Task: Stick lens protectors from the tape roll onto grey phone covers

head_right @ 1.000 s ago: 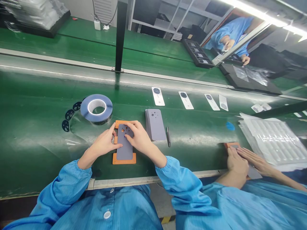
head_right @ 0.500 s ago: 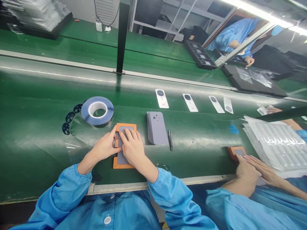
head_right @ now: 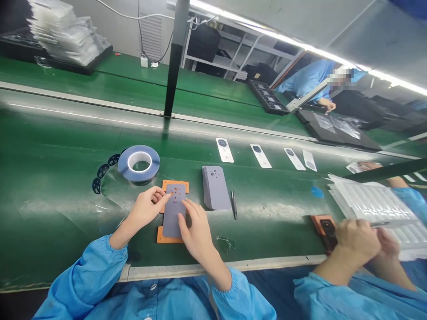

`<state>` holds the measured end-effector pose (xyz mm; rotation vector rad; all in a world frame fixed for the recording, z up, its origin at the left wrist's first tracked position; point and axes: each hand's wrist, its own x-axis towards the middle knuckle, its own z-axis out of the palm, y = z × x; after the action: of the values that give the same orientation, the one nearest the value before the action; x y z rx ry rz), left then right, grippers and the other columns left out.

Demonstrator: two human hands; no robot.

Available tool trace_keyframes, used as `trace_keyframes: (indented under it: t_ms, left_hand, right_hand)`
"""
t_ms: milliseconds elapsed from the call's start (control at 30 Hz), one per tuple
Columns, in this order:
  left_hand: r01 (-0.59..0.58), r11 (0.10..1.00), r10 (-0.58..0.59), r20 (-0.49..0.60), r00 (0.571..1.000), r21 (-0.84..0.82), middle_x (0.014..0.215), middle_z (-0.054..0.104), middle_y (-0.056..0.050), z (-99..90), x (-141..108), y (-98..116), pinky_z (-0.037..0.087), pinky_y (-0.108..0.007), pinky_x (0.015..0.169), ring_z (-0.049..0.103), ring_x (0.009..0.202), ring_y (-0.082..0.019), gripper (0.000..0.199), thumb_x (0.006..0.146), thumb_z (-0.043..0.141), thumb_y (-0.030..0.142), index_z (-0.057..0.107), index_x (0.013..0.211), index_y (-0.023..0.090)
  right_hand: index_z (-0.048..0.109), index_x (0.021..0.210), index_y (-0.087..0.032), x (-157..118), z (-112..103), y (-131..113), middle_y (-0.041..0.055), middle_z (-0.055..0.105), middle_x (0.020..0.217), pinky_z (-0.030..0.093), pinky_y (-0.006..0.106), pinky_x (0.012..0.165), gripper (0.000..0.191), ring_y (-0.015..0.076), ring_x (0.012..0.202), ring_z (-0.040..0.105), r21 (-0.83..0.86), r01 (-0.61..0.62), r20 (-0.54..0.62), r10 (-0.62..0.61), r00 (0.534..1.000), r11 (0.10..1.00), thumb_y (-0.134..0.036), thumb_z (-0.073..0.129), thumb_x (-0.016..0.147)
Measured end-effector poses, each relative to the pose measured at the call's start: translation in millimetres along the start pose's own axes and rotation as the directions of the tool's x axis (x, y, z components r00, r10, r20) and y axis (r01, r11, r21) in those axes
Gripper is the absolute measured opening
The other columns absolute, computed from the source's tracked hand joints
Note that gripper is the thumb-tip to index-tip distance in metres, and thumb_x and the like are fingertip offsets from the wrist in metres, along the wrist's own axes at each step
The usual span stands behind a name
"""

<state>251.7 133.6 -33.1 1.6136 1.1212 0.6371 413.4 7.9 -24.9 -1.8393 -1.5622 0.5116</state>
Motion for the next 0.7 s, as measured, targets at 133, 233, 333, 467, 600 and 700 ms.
trace_keyframes:
  t_ms: [133, 233, 333, 467, 600, 700]
  left_hand:
    - [0.088, 0.978, -0.066, 0.117, 0.991, -0.192, 0.072, 0.068, -0.001, -6.2, -2, 5, 0.045, -0.025, 0.054, 0.061, 0.058, -0.015, 0.041, 0.093, 0.053, 0.058, 0.065, 0.094, 0.019]
    - [0.120, 0.956, -0.088, 0.127, 0.988, -0.267, 0.075, 0.071, -0.003, -9.6, 1, 3, 0.043, -0.023, 0.049, 0.062, 0.058, -0.015, 0.037, 0.092, 0.056, 0.053, 0.067, 0.095, 0.017]
    - [0.146, 0.911, -0.101, 0.136, 0.986, -0.385, 0.073, 0.071, -0.005, -8.9, 7, -3, 0.045, -0.023, 0.047, 0.064, 0.058, -0.016, 0.034, 0.088, 0.062, 0.047, 0.068, 0.096, 0.014]
    - [0.111, 0.875, -0.114, 0.022, 0.993, -0.471, 0.081, 0.073, -0.008, -9.3, 13, -5, 0.051, -0.024, 0.048, 0.069, 0.065, -0.019, 0.044, 0.087, 0.064, 0.047, 0.067, 0.112, 0.012]
    - [-0.020, 0.872, -0.103, -0.224, 0.969, -0.488, 0.098, 0.075, -0.013, -26.5, -1, 34, 0.058, -0.027, 0.061, 0.073, 0.087, -0.024, 0.045, 0.083, 0.072, 0.047, 0.070, 0.112, 0.013]
    - [-0.059, 0.747, 0.165, 0.099, 0.981, -0.662, 0.096, 0.077, -0.013, -46.9, -40, 81, 0.061, -0.032, 0.070, 0.074, 0.089, -0.026, 0.043, 0.093, 0.058, 0.053, 0.078, 0.099, 0.016]
  right_hand:
    - [0.054, 0.140, -0.028, 0, -12, -20, 0.0079, 0.063, 0.139, 0.047, 0.046, 0.111, 0.038, 0.0251, 0.130, 0.058, 0.224, 0.013, 0.072, -0.030, 0.997, 0.974, -0.031, 0.049, 0.102]
    - [0.056, 0.137, -0.025, 9, -10, -20, 0.0108, 0.066, 0.133, 0.052, 0.047, 0.103, 0.040, 0.0271, 0.118, 0.064, 0.164, -0.052, 0.083, 0.039, 0.996, 0.985, -0.034, 0.056, 0.098]
    - [0.052, 0.142, -0.024, 23, -3, -11, 0.0109, 0.070, 0.124, 0.057, 0.045, 0.090, 0.053, 0.0260, 0.103, 0.070, 0.181, -0.173, 0.199, 0.136, 0.971, 0.968, -0.032, 0.064, 0.091]
    - [0.052, 0.140, -0.019, 61, -5, 2, 0.0072, 0.075, 0.100, 0.061, 0.035, 0.072, 0.056, 0.0209, 0.083, 0.073, 0.401, -0.263, 0.294, 0.149, 0.944, 0.877, -0.025, 0.066, 0.086]
    - [0.059, 0.133, -0.014, 146, -21, 23, 0.0074, 0.076, 0.093, 0.061, 0.031, 0.069, 0.054, 0.0194, 0.078, 0.073, 0.285, -0.222, 0.109, 0.198, 0.974, 0.933, -0.019, 0.070, 0.080]
    - [0.063, 0.127, -0.009, 223, -27, 43, 0.0097, 0.077, 0.090, 0.061, 0.031, 0.069, 0.051, 0.0196, 0.075, 0.073, 0.110, -0.290, 0.025, 0.289, 0.957, 0.951, -0.013, 0.070, 0.077]
